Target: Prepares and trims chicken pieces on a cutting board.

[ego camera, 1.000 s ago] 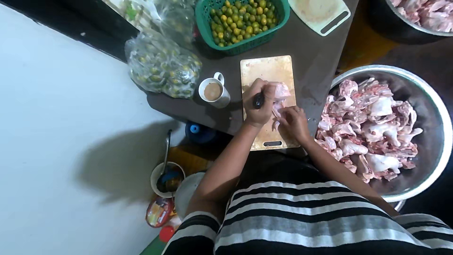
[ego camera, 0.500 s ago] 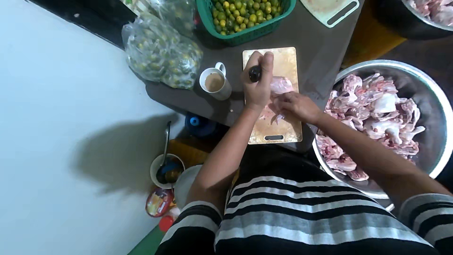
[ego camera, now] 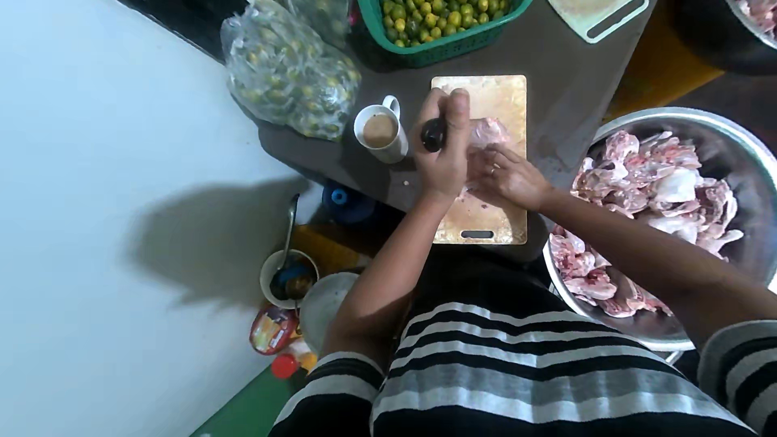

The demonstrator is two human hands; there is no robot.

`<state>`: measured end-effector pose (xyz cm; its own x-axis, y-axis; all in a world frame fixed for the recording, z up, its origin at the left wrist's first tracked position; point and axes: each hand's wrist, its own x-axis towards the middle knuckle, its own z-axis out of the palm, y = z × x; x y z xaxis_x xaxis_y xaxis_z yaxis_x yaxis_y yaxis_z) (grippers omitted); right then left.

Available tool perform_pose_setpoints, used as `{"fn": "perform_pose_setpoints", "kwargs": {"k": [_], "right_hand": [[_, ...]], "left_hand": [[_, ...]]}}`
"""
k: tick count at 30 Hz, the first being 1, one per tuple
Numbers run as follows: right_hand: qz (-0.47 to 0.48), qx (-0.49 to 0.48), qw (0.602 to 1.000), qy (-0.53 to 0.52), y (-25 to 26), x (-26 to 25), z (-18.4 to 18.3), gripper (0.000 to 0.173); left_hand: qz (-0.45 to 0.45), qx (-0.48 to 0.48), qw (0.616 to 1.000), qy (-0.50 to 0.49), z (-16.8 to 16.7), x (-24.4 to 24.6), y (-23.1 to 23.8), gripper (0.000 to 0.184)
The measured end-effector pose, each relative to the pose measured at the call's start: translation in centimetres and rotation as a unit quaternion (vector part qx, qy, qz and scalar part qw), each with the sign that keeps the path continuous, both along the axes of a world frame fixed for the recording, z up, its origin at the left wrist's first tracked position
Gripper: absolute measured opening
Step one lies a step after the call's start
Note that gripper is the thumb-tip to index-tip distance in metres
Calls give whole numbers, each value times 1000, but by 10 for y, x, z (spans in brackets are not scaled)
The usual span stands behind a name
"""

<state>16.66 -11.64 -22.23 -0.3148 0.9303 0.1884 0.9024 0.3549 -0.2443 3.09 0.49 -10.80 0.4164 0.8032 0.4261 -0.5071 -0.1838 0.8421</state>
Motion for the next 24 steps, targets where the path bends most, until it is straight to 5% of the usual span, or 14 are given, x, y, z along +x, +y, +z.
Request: {"fn": "perform_pose_setpoints", "kwargs": {"k": [3, 9, 15, 24], "right_hand": [[-39, -38, 998, -6, 6, -1, 7, 23], [-48, -79, 983, 159, 1, 32, -4, 21], [-72, -89, 984, 134, 2, 25, -1, 14], [-104, -140, 968, 182, 12, 6, 2, 9]], "left_hand": [[-40, -25, 998, -39, 12, -18, -1, 32], [-165, -27, 985, -34, 6, -34, -6, 38], [-152, 27, 986, 58, -7, -28, -15, 34], [-164, 18, 986, 7, 20, -19, -16, 34]]}}
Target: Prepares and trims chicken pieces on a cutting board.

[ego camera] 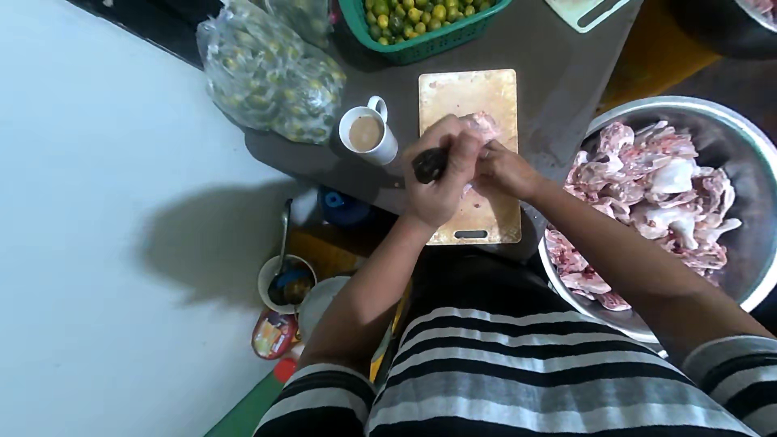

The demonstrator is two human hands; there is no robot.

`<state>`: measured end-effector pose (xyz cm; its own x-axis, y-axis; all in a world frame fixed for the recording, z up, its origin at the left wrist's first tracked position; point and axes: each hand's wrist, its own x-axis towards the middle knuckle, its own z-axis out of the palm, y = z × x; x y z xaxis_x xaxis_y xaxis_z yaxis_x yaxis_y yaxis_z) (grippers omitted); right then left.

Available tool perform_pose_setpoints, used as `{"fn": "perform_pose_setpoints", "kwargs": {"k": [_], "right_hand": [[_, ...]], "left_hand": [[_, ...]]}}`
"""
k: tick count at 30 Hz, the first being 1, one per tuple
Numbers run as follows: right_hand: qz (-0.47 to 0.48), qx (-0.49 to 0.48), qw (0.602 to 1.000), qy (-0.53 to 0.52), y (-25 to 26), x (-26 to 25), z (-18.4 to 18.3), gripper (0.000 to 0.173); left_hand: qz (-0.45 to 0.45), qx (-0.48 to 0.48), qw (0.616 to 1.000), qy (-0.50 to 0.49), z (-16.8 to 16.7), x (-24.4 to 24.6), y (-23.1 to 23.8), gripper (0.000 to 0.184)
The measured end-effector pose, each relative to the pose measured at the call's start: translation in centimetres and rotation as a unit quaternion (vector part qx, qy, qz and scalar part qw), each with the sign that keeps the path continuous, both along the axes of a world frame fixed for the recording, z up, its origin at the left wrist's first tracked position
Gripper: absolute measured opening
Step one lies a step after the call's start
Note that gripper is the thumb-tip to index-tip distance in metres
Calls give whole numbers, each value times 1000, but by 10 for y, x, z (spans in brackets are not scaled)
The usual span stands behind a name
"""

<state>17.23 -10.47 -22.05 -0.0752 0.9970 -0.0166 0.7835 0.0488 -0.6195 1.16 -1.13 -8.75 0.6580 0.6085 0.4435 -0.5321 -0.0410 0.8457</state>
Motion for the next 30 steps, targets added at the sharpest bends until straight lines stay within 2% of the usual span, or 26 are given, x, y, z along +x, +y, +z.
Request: {"fn": "perform_pose_setpoints", "kwargs": {"k": [5, 8, 12, 17, 23, 28, 30], "right_hand": [[-5, 13, 1000, 9, -2, -1, -2, 9], [-4, 10, 1000, 11, -2, 0, 0, 9], [-15, 56, 998, 1, -6, -1, -10, 8], [-26, 30, 999, 12, -5, -1, -10, 9], [-48, 35, 998, -1, -11, 1, 1, 15], [-38, 50, 997, -48, -11, -3, 7, 13], [-57, 32, 997, -30, -11, -5, 5, 18]], "left_hand": [[29, 7, 999, 36, -36, 6, -3, 35], [29, 10, 999, 30, -27, 7, -1, 35], [28, 18, 999, 3, -8, 9, -5, 36], [42, 14, 997, 68, -34, 10, -11, 32], [51, 22, 996, 75, -33, 11, -15, 33], [67, 10, 995, 72, -32, 11, -17, 31], [74, 1, 996, 57, -27, 7, -17, 32]]}}
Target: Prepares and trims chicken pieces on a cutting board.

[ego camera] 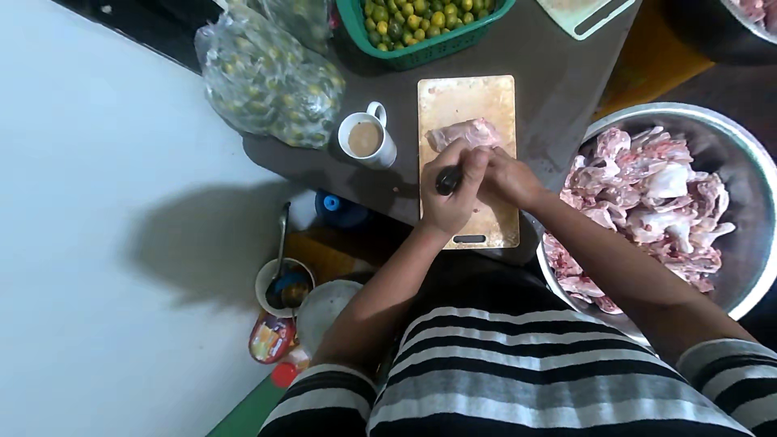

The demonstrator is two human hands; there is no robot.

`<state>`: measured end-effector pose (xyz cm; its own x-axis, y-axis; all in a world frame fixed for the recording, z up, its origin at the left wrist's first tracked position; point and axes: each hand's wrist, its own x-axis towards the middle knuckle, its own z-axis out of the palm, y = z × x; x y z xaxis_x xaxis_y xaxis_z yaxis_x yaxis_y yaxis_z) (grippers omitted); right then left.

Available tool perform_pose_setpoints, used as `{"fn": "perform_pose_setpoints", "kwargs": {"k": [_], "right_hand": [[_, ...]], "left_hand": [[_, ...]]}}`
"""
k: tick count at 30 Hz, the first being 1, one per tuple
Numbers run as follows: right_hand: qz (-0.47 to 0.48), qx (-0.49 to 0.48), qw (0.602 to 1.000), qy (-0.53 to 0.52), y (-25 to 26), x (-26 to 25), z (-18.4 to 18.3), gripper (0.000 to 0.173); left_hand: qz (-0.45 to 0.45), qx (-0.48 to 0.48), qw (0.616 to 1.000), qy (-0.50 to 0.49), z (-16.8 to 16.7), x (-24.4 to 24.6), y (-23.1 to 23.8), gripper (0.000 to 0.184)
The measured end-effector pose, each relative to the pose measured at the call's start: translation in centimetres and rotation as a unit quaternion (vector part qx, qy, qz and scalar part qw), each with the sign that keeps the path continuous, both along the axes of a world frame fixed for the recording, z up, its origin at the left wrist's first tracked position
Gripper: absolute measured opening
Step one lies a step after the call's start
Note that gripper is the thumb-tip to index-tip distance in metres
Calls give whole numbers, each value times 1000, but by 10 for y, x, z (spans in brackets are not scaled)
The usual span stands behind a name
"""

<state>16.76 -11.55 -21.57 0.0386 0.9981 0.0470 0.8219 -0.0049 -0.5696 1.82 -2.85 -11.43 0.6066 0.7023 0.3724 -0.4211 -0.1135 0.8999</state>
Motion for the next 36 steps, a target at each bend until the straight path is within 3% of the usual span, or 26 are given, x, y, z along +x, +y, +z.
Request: {"fn": "perform_pose_setpoints", "kwargs": {"k": [4, 9, 14, 17, 23, 27, 31, 36], "right_hand": [[-39, -21, 996, 74, -4, 5, -13, 25], [-31, -25, 992, 122, -6, 15, -13, 30], [-46, -11, 994, 100, -16, 9, -15, 34], [-43, -11, 998, 44, -22, 0, -20, 41], [-146, -27, 988, 42, -10, -14, -16, 20], [-245, -1, 947, 208, -17, -5, -3, 22], [-315, 88, 902, 281, -24, 7, 27, 28], [-388, 173, 816, 392, -37, 19, 60, 27]], "left_hand": [[15, -4, 998, -54, 8, -1, 2, 33], [25, 31, 999, -13, -14, 10, 4, 34], [21, 28, 999, -8, -9, 11, 3, 33], [40, 12, 998, -55, 10, 6, 7, 34], [60, 4, 990, -130, 37, 6, 21, 33], [73, -8, 992, -100, 32, -10, 19, 36], [92, -36, 990, -97, 27, -11, 19, 37], [86, -32, 993, -80, 28, -4, 17, 36]]}}
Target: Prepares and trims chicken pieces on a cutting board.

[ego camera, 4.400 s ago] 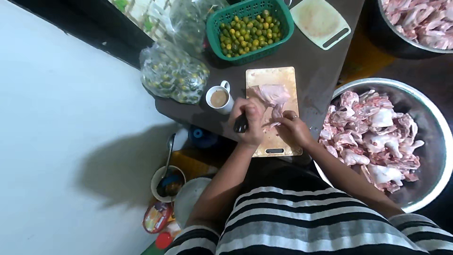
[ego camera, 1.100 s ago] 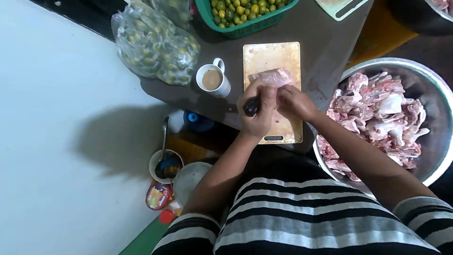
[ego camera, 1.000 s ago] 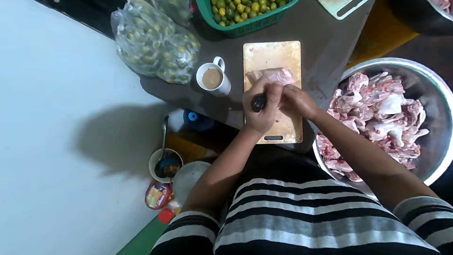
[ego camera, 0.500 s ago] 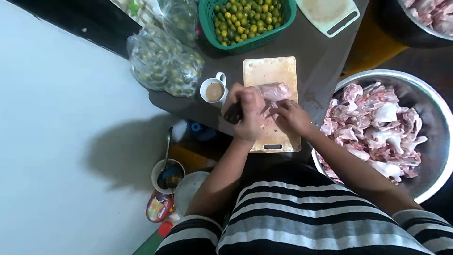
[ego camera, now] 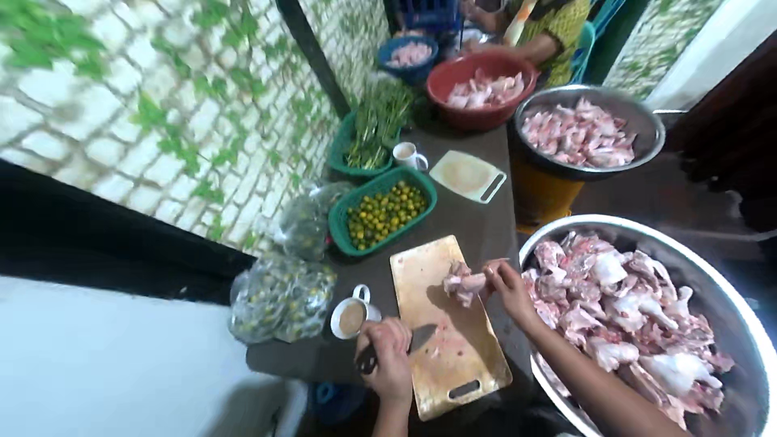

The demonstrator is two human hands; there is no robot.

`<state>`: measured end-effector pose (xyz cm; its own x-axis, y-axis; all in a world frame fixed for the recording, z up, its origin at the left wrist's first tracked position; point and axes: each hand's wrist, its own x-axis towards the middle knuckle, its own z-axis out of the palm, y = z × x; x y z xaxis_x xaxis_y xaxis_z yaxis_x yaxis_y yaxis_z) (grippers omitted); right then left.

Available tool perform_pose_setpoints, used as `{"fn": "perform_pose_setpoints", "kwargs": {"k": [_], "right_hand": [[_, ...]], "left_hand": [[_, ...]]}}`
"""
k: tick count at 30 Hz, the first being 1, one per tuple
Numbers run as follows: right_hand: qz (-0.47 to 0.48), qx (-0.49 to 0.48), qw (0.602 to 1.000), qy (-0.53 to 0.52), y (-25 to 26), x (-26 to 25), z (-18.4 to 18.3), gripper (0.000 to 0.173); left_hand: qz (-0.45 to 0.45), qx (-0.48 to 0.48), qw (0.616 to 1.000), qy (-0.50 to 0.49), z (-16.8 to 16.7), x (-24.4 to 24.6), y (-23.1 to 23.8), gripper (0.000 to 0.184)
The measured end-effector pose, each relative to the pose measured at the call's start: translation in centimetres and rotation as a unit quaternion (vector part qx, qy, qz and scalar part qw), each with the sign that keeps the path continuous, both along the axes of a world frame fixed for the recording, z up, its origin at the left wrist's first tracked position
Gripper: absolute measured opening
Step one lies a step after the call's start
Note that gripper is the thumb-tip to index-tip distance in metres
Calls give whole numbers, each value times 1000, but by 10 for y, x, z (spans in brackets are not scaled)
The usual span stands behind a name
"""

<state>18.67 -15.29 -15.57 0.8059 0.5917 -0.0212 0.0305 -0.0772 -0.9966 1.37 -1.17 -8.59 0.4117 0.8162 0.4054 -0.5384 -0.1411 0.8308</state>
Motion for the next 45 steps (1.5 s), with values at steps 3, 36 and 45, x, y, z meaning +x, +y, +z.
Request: {"fn": "perform_pose_setpoints", "kwargs": {"k": [3, 36, 45], "right_hand": [[-50, 11, 998, 38, -17, 0, 14, 23], [105, -552, 826, -35, -135, 1, -176, 61], [95, -556, 822, -75, -120, 19, -167, 42]], "left_hand": [[-2, 2, 1000, 10, -4, 1, -1, 36], [-100, 3, 990, 98, -34, -6, 1, 41], [-66, 10, 993, 102, -24, -2, -10, 37]]}}
